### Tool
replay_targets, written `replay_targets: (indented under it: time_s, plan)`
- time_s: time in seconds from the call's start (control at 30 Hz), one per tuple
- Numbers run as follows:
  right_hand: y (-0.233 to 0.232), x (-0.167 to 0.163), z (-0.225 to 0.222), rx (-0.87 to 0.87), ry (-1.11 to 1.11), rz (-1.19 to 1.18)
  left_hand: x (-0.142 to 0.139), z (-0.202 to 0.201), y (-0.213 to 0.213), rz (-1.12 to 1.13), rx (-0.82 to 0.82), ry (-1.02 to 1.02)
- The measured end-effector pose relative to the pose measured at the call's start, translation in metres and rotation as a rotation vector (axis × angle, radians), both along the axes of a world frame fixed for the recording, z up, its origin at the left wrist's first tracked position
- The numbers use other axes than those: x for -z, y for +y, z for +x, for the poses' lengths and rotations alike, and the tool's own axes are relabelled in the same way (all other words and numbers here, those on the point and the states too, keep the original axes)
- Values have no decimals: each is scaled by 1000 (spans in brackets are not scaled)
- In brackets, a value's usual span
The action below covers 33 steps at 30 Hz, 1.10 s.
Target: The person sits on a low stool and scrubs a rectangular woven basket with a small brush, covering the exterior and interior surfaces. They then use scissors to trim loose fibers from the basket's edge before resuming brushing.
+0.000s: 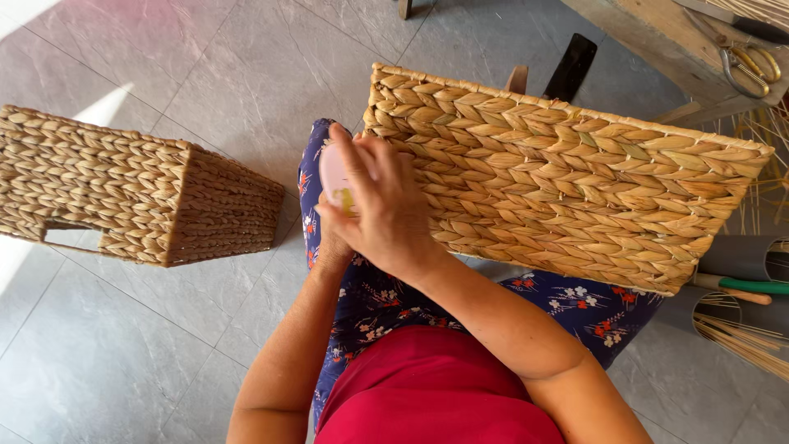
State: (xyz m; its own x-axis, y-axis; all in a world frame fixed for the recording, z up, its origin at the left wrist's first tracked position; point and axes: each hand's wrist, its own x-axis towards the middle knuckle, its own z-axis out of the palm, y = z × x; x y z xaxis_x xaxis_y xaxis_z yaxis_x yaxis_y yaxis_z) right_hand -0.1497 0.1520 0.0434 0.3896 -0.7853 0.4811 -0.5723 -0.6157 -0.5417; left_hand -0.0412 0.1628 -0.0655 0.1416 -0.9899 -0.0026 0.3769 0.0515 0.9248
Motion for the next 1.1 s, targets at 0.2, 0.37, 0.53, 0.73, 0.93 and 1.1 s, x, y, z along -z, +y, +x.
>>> replay_targets:
  time_s: [0.2,0.37,0.53,0.73,0.93,1.1]
  plan:
    - [20,3,-134,317,52,25,-16,5,7,-111,17,-148]
    - [61,2,-210,546,48,107,-20,2,16,-131,74,1]
    - [63,18,-134,357,42,70,-21,-1,21,-145,93,46]
    - [58,17,-37,44,-29,101,-23,-14,30,-98,110,229]
    - [76,27,-127,193,-22,55,-11,-12,27,-161,104,47]
    - [118,30,-283,631,112,81,-9,-12,27,-114,96,103]
